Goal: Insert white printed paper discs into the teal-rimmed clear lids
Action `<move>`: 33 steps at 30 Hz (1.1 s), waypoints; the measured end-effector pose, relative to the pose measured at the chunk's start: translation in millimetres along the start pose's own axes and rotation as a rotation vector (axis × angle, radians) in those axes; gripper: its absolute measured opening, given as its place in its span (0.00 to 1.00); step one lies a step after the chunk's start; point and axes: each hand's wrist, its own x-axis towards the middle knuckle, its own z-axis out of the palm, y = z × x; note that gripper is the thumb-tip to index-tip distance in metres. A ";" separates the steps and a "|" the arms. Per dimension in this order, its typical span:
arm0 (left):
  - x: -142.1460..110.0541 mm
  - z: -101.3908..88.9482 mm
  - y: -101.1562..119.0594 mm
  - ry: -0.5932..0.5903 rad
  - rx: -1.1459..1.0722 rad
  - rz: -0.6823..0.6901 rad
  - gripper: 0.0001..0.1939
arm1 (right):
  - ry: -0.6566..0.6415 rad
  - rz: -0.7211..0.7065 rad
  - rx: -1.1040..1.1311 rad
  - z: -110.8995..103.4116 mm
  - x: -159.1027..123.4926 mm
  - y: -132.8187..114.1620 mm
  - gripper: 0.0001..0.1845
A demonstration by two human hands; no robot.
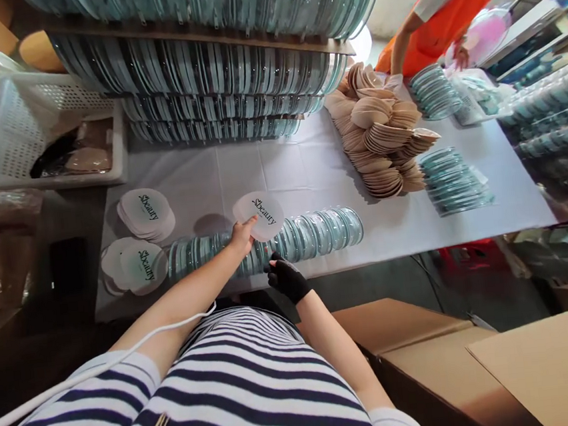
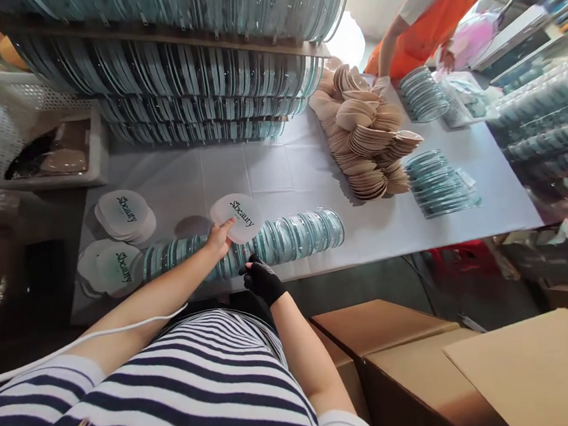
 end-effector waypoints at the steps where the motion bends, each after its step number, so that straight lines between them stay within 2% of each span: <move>1: 0.1 -0.6 -0.6 -0.001 0.001 0.010 0.17 | -0.073 0.003 0.150 -1.8 0.4 -2.0 0.14; 2: 0.1 -1.0 -0.9 0.003 0.003 0.020 0.17 | -0.136 0.018 0.247 -4.5 0.6 -4.8 0.13; 3: 0.1 -1.1 -1.1 0.009 0.005 0.028 0.17 | -0.170 0.038 0.251 -8.2 0.7 -8.5 0.14; 5: -0.1 -0.4 -0.8 0.022 0.011 0.034 0.17 | -0.100 0.024 -0.021 -19.0 0.3 -19.9 0.13; 6: -0.6 0.4 -0.4 0.025 0.015 0.034 0.18 | 0.000 -0.031 -0.199 -25.6 0.2 -27.6 0.13; 8: -2.6 2.3 0.6 0.023 0.020 0.034 0.18 | 0.286 -0.227 -0.441 -38.8 1.1 -46.2 0.14; 10: -6.9 3.4 1.6 0.005 0.015 0.041 0.18 | 0.537 -0.435 -0.520 -47.7 3.5 -65.4 0.20; 11: -9.8 3.2 2.1 -0.005 0.010 0.042 0.17 | 0.602 -0.503 -0.555 -48.8 4.9 -73.4 0.24; 14: -21.1 -1.7 4.2 -0.016 0.009 0.041 0.14 | 0.666 -0.640 -0.735 -34.1 7.6 -85.6 0.30; 17: -32.6 -11.8 8.5 0.000 0.031 0.053 0.10 | 0.638 -0.739 -0.784 0.2 8.7 -81.9 0.26; 19: -37.6 -18.9 13.6 -0.006 0.043 0.037 0.10 | 0.617 -0.655 -0.698 20.1 9.5 -76.2 0.23; 21: -37.8 -24.6 20.9 -0.025 0.047 0.000 0.09 | 0.695 -0.512 -0.560 27.8 6.8 -69.1 0.21; 24: -27.6 -29.5 34.9 0.016 -0.006 -0.016 0.08 | 0.909 -0.435 -0.446 17.1 -15.8 -48.5 0.24; 26: -16.8 -30.8 43.3 0.091 -0.049 -0.030 0.09 | 0.972 -0.451 -0.552 7.2 -44.0 -24.9 0.26; 28: -7.4 -31.3 48.0 0.152 -0.061 -0.068 0.10 | 0.929 -0.440 -0.737 5.0 -73.3 2.4 0.25; 30: -2.5 -31.8 48.4 0.160 -0.054 -0.100 0.10 | 0.803 -0.377 -0.902 12.4 -92.0 24.6 0.23; 33: -2.7 -33.4 44.4 0.084 -0.049 -0.089 0.10 | 0.620 -0.217 -1.072 33.4 -85.6 32.1 0.19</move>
